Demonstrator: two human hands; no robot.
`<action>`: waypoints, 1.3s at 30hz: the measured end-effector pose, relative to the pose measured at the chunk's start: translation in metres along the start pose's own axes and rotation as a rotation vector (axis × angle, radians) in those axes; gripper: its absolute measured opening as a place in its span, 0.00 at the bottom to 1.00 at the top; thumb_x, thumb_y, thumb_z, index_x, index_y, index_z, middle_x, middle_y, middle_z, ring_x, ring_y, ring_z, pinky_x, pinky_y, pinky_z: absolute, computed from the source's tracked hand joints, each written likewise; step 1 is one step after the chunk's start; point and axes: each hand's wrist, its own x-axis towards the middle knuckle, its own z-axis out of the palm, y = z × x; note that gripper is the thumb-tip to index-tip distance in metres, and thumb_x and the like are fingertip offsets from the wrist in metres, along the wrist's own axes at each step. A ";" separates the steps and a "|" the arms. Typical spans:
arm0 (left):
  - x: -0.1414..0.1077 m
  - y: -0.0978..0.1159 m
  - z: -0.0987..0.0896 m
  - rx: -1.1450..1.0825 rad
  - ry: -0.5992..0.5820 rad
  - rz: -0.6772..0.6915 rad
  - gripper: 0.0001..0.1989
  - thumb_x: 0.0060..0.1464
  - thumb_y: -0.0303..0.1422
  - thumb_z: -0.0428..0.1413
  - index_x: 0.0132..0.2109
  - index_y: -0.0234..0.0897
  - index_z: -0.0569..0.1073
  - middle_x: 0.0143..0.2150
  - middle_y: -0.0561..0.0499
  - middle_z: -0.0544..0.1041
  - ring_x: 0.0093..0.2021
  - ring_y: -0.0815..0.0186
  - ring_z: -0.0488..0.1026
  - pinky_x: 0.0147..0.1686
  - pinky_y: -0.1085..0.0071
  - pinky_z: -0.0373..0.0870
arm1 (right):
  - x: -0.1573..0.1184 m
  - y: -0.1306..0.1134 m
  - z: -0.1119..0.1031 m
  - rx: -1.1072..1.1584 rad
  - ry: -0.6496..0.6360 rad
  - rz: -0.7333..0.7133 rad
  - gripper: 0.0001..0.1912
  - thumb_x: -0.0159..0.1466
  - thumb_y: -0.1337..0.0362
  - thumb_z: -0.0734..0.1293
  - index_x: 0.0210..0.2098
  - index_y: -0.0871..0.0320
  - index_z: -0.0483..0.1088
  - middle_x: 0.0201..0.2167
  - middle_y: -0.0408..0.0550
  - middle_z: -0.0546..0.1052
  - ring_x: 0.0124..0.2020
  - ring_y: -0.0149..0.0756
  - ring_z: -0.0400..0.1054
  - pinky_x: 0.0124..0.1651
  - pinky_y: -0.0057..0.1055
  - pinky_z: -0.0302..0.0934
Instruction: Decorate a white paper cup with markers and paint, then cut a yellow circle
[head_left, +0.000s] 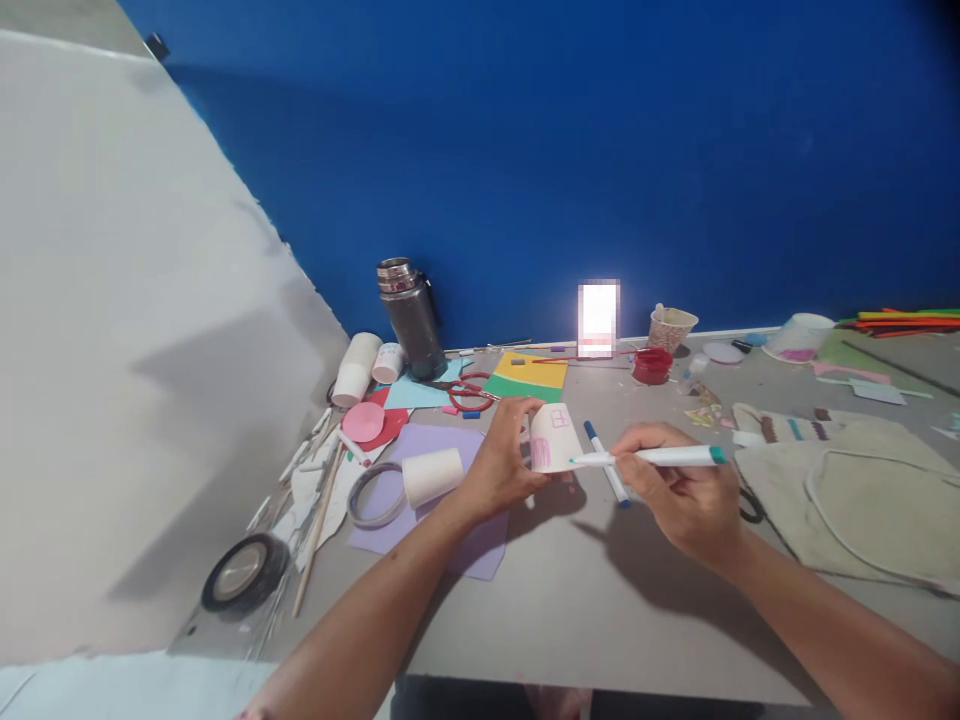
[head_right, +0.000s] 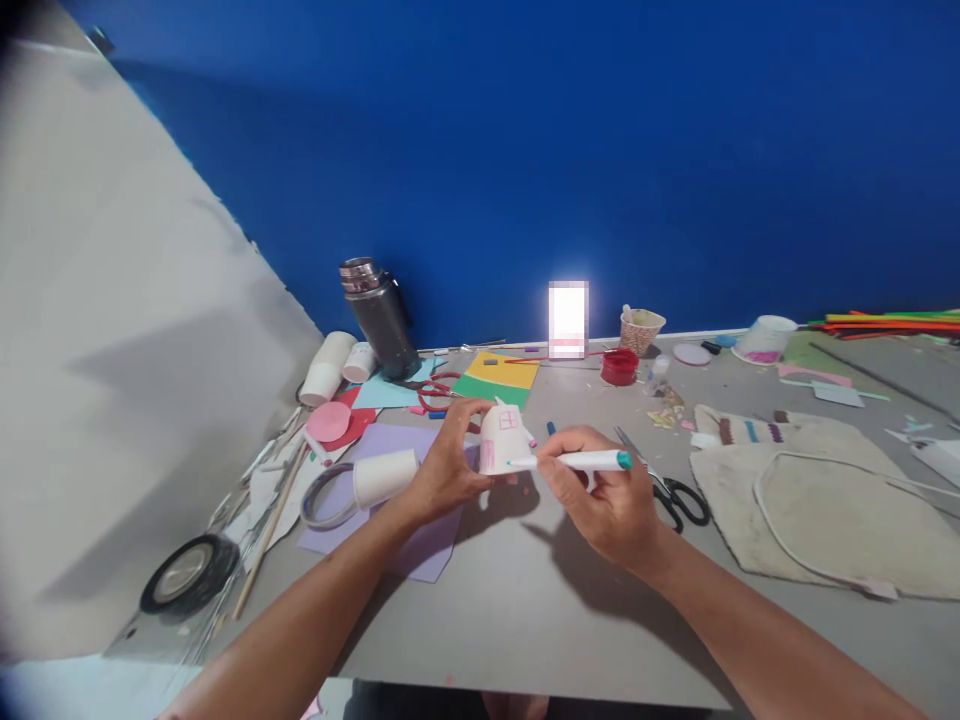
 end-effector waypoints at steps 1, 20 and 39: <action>0.000 0.000 -0.001 0.010 0.000 0.017 0.46 0.37 0.43 0.79 0.60 0.43 0.66 0.59 0.41 0.70 0.59 0.47 0.70 0.55 0.51 0.74 | -0.002 0.001 0.002 -0.004 -0.011 -0.003 0.05 0.67 0.69 0.69 0.35 0.55 0.77 0.26 0.41 0.78 0.18 0.26 0.65 0.20 0.23 0.59; -0.002 0.002 -0.005 0.028 -0.015 0.085 0.48 0.36 0.53 0.77 0.60 0.43 0.68 0.57 0.40 0.72 0.56 0.48 0.71 0.53 0.53 0.73 | -0.003 0.004 0.002 -0.126 -0.088 -0.114 0.05 0.69 0.68 0.68 0.37 0.54 0.75 0.27 0.39 0.79 0.20 0.26 0.67 0.23 0.22 0.61; -0.003 0.006 -0.005 0.003 -0.029 0.057 0.46 0.39 0.56 0.75 0.60 0.43 0.68 0.57 0.40 0.72 0.57 0.48 0.71 0.52 0.53 0.74 | 0.000 0.000 0.001 -0.116 -0.139 -0.086 0.07 0.68 0.67 0.67 0.34 0.54 0.75 0.25 0.42 0.79 0.21 0.30 0.68 0.25 0.27 0.62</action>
